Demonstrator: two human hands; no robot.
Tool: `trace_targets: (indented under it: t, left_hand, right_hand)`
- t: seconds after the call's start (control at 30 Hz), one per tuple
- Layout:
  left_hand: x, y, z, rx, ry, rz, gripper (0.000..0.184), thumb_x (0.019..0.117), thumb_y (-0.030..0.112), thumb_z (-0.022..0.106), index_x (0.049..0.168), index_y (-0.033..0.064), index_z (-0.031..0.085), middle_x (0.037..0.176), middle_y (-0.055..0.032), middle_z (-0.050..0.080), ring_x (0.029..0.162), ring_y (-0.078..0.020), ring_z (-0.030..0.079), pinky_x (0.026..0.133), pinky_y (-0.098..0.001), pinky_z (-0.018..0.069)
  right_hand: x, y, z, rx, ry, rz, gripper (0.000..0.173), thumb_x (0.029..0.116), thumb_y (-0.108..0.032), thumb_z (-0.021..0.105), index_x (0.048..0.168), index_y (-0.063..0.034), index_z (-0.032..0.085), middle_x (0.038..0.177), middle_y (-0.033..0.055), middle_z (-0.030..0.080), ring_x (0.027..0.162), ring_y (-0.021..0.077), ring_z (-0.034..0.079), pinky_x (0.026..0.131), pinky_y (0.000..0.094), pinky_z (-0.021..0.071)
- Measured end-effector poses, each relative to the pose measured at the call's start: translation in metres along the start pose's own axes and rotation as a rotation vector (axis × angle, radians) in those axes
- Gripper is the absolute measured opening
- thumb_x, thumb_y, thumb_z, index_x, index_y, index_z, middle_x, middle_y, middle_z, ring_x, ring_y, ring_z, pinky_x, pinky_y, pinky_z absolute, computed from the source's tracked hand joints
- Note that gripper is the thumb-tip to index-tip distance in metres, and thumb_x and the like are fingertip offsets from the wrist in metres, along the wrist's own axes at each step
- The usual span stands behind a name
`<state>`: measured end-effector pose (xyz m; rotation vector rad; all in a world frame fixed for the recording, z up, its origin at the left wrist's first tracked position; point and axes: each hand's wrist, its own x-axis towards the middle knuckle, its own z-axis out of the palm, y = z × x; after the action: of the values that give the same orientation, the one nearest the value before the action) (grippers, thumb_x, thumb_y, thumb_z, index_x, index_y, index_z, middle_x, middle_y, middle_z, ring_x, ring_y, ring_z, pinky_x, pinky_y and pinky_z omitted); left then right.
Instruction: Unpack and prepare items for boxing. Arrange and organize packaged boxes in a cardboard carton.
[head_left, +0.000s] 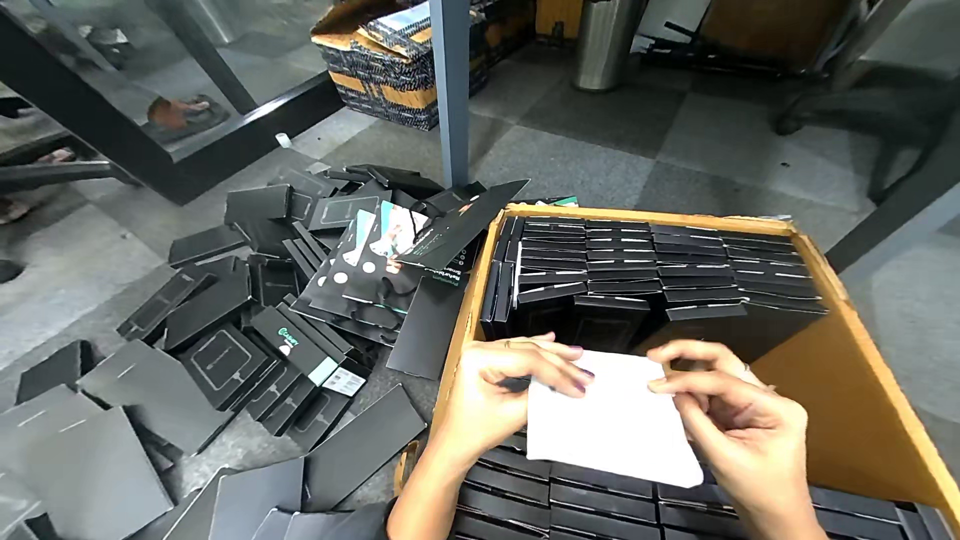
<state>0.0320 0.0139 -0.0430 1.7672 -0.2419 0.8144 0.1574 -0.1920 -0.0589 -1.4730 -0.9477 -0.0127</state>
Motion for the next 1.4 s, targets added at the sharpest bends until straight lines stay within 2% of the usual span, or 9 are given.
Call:
trace_targets:
  t: [0.17, 0.3, 0.4, 0.5, 0.63, 0.9, 1.13, 1.23, 1.4]
  left_hand:
    - [0.000, 0.001, 0.002, 0.131, -0.061, 0.243, 0.011, 0.0870, 0.000, 0.071, 0.077, 0.0054, 0.072, 0.089, -0.0037, 0.078, 0.107, -0.0161, 0.073, 0.116, -0.0420, 0.0447]
    - [-0.001, 0.001, 0.005, 0.150, -0.103, 0.281, 0.014, 0.0912, 0.002, 0.068, 0.078, 0.0069, 0.071, 0.091, -0.0028, 0.078, 0.111, -0.0164, 0.071, 0.122, -0.0455, 0.0354]
    - [0.001, 0.000, 0.005, 0.276, 0.031, 0.199, 0.018, 0.0998, 0.003, 0.057, 0.103, 0.0032, 0.075, 0.110, -0.0062, 0.077, 0.124, -0.0200, 0.065, 0.119, -0.0440, 0.0408]
    - [0.004, 0.005, 0.005, 0.177, 0.065, -0.110, 0.034, 0.1050, 0.004, 0.049, 0.136, -0.0064, 0.059, 0.135, -0.0118, 0.067, 0.124, -0.0164, 0.065, 0.104, -0.0298, 0.0543]
    - [0.000, 0.010, 0.010, -0.058, -0.078, -0.437, 0.044, 0.0986, 0.016, 0.065, 0.140, 0.0029, 0.057, 0.092, 0.0001, 0.075, 0.070, -0.0024, 0.069, 0.061, -0.0182, 0.0573]
    - [0.004, 0.010, 0.003, -0.275, -0.183, -0.581, 0.071, 0.0889, -0.010, 0.068, 0.151, 0.0159, 0.046, 0.092, -0.0070, 0.076, 0.070, -0.0091, 0.072, 0.064, -0.0193, 0.0599]
    - [0.001, 0.008, 0.002, -0.240, -0.165, -0.499, 0.035, 0.0890, -0.010, 0.066, 0.118, 0.0089, 0.067, 0.096, -0.0015, 0.075, 0.068, -0.0027, 0.068, 0.060, -0.0155, 0.0564]
    - [-0.001, 0.002, 0.005, -0.156, -0.182, -0.399, 0.020, 0.0891, -0.006, 0.067, 0.106, 0.0035, 0.074, 0.094, 0.0026, 0.075, 0.062, 0.0052, 0.059, 0.055, -0.0101, 0.0491]
    - [-0.002, 0.002, 0.008, -0.131, -0.247, -0.424, 0.021, 0.0893, -0.004, 0.069, 0.109, 0.0010, 0.074, 0.091, 0.0010, 0.075, 0.060, 0.0057, 0.057, 0.055, -0.0104, 0.0479]
  right_hand:
    - [0.000, -0.005, 0.002, 0.315, -0.102, 0.345, 0.034, 0.1042, -0.040, 0.053, 0.135, -0.0295, 0.061, 0.104, -0.0120, 0.069, 0.053, -0.0083, 0.040, 0.045, 0.0084, 0.0307]
    - [-0.003, -0.008, 0.007, 0.393, -0.211, 0.349, 0.045, 0.0937, -0.027, 0.073, 0.137, -0.0191, 0.064, 0.097, -0.0008, 0.076, 0.072, 0.0016, 0.070, 0.063, 0.0150, 0.0580]
    - [-0.003, -0.008, 0.008, 0.358, -0.162, 0.308, 0.042, 0.0904, -0.016, 0.075, 0.131, -0.0158, 0.067, 0.099, 0.0006, 0.077, 0.072, 0.0043, 0.072, 0.063, 0.0166, 0.0595]
    - [-0.003, -0.006, 0.008, 0.277, -0.115, 0.266, 0.041, 0.0868, -0.012, 0.076, 0.127, -0.0165, 0.069, 0.096, -0.0029, 0.076, 0.064, 0.0007, 0.065, 0.058, 0.0137, 0.0558]
    - [-0.004, -0.006, 0.011, 0.211, -0.115, 0.249, 0.036, 0.0874, -0.013, 0.076, 0.123, -0.0189, 0.070, 0.094, -0.0060, 0.075, 0.059, -0.0023, 0.061, 0.055, 0.0111, 0.0526]
    - [-0.003, -0.007, 0.009, 0.261, -0.168, 0.318, 0.039, 0.0894, -0.008, 0.071, 0.128, -0.0134, 0.064, 0.099, -0.0021, 0.076, 0.072, 0.0037, 0.071, 0.063, 0.0154, 0.0588]
    - [-0.003, -0.010, 0.007, 0.301, -0.169, 0.444, 0.044, 0.0856, 0.000, 0.056, 0.128, -0.0127, 0.061, 0.089, -0.0054, 0.074, 0.062, -0.0029, 0.061, 0.053, 0.0102, 0.0473]
    - [-0.004, -0.009, 0.006, 0.269, -0.210, 0.404, 0.038, 0.0878, -0.012, 0.067, 0.125, -0.0139, 0.062, 0.093, -0.0049, 0.075, 0.068, -0.0005, 0.067, 0.058, 0.0126, 0.0535]
    - [-0.008, -0.005, 0.012, 0.183, -0.225, 0.355, 0.029, 0.0863, -0.017, 0.075, 0.114, -0.0157, 0.068, 0.097, -0.0039, 0.076, 0.073, 0.0031, 0.071, 0.060, 0.0162, 0.0585]
